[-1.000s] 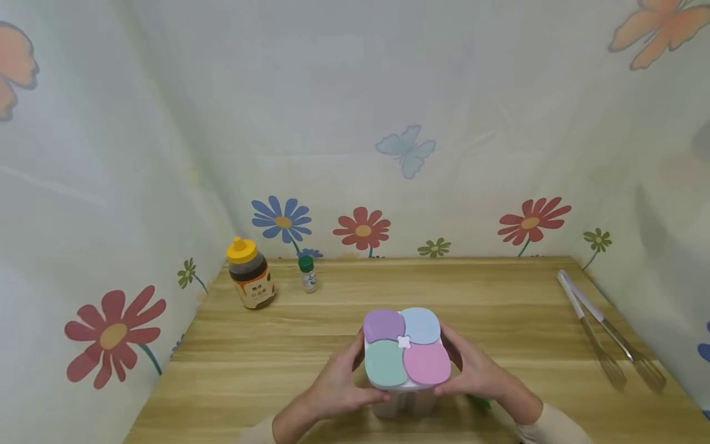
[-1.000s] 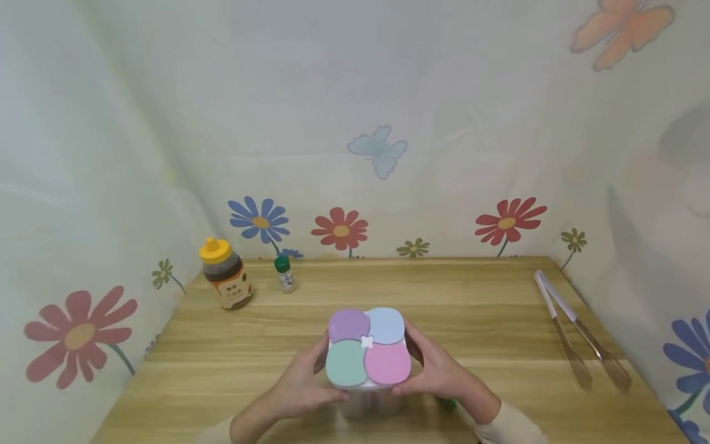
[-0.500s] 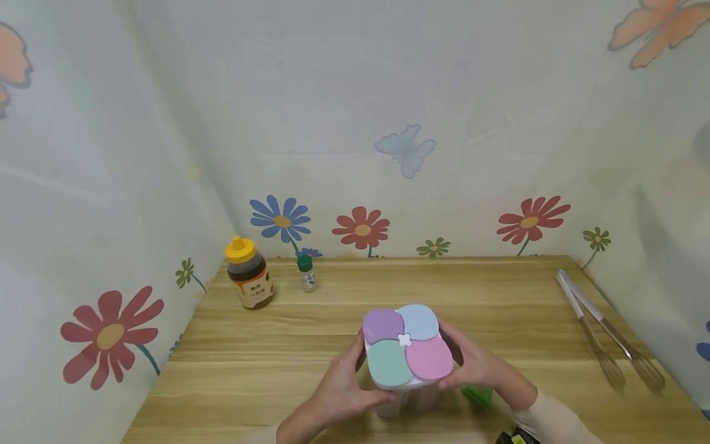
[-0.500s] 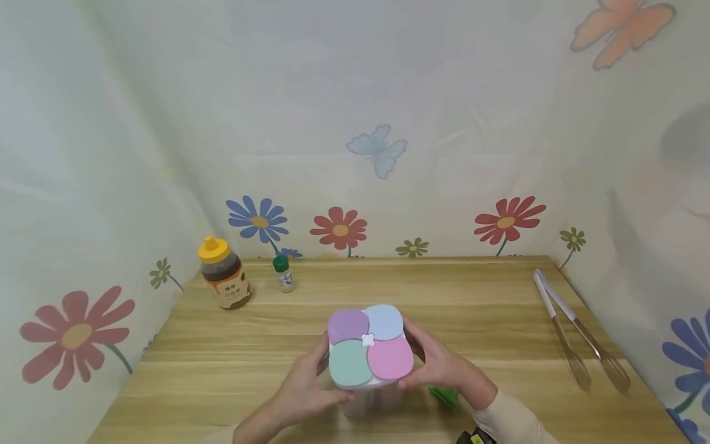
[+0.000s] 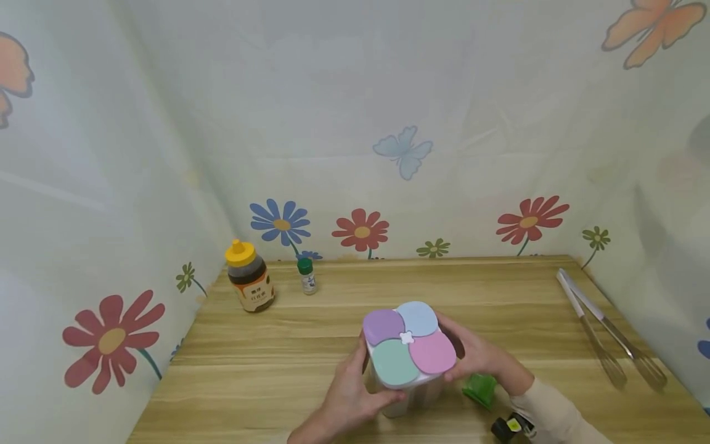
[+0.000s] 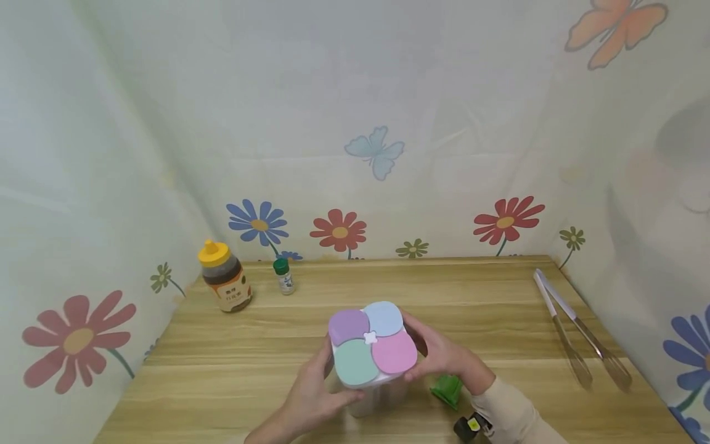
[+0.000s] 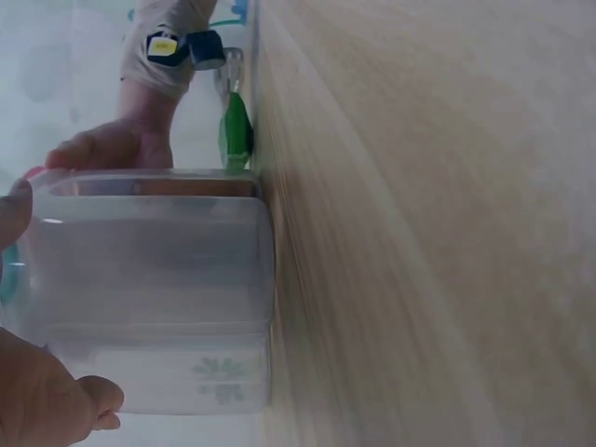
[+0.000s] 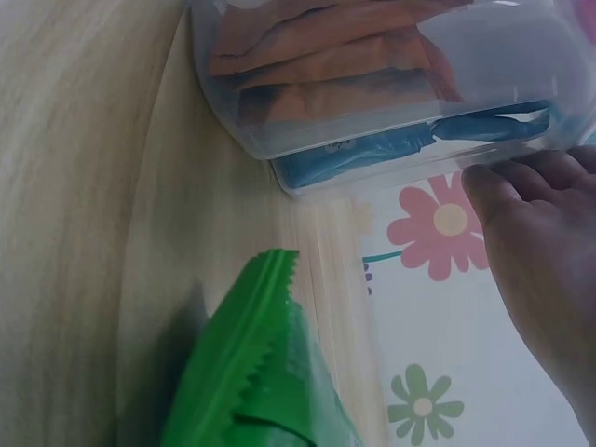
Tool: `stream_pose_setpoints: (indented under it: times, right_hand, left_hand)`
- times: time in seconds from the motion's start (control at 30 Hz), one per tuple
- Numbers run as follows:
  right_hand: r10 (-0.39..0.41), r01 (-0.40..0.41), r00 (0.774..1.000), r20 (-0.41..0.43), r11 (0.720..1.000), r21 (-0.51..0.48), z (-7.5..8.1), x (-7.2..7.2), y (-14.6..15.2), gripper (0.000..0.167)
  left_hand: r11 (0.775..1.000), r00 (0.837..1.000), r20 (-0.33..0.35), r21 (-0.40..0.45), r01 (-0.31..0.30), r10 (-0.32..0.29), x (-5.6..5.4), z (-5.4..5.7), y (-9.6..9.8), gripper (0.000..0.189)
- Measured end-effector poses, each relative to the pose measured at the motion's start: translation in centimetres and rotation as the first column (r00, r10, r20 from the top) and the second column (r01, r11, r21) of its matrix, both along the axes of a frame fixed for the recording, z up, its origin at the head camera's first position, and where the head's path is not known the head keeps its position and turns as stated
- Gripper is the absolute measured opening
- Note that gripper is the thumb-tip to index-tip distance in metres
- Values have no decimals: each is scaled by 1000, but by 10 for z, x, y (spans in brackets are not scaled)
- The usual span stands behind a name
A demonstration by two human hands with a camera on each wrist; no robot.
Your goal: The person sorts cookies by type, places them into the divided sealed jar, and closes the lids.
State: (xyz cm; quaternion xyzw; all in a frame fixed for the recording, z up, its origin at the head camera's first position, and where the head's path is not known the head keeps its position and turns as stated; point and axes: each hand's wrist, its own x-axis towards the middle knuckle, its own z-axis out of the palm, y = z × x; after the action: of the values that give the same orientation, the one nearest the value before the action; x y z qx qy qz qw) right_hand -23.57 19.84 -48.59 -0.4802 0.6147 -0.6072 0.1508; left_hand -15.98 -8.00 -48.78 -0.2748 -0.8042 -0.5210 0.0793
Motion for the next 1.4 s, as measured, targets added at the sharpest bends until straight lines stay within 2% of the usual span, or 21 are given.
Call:
stream_pose_setpoints:
  times: [0.1, 0.23, 0.47, 0.67, 0.93, 1.13, 1.3, 1.4]
  right_hand:
    - [23, -23, 1000, 6, 1000, 0, 1, -3, 0, 107]
    - [45, -45, 999, 11, 999, 3, 3, -6, 1, 107]
    - [82, -82, 997, 6, 996, 25, 5, -13, 1, 107]
    - [99, -99, 995, -16, 995, 29, 7, -17, 2, 107]
    - [146, -148, 987, 65, 989, 31, 7, -23, 2, 108]
    - [162, -164, 985, 52, 986, 32, 6, -27, 3, 107]
    - [171, -174, 983, 67, 984, 35, 5, -28, 3, 108]
    - [178, -181, 981, 73, 983, 31, 6, -26, 3, 106]
  left_hand:
    - [998, 997, -67, -33, -48, 46, 2, -1, 2, 120]
    - [991, 984, -143, -67, -115, 104, 5, -1, 6, 118]
    - [980, 971, -164, -71, -187, 173, 9, -2, 11, 119]
    - [974, 970, -123, -56, -220, 211, 12, -3, 15, 120]
    - [969, 971, -36, -57, -240, 238, 14, 1, 19, 123]
    - [964, 965, -21, -52, -262, 261, 16, 1, 22, 126]
    - [962, 963, 14, -58, -267, 268, 18, 1, 25, 128]
    - [968, 968, 34, -31, -249, 250, 17, 2, 25, 128]
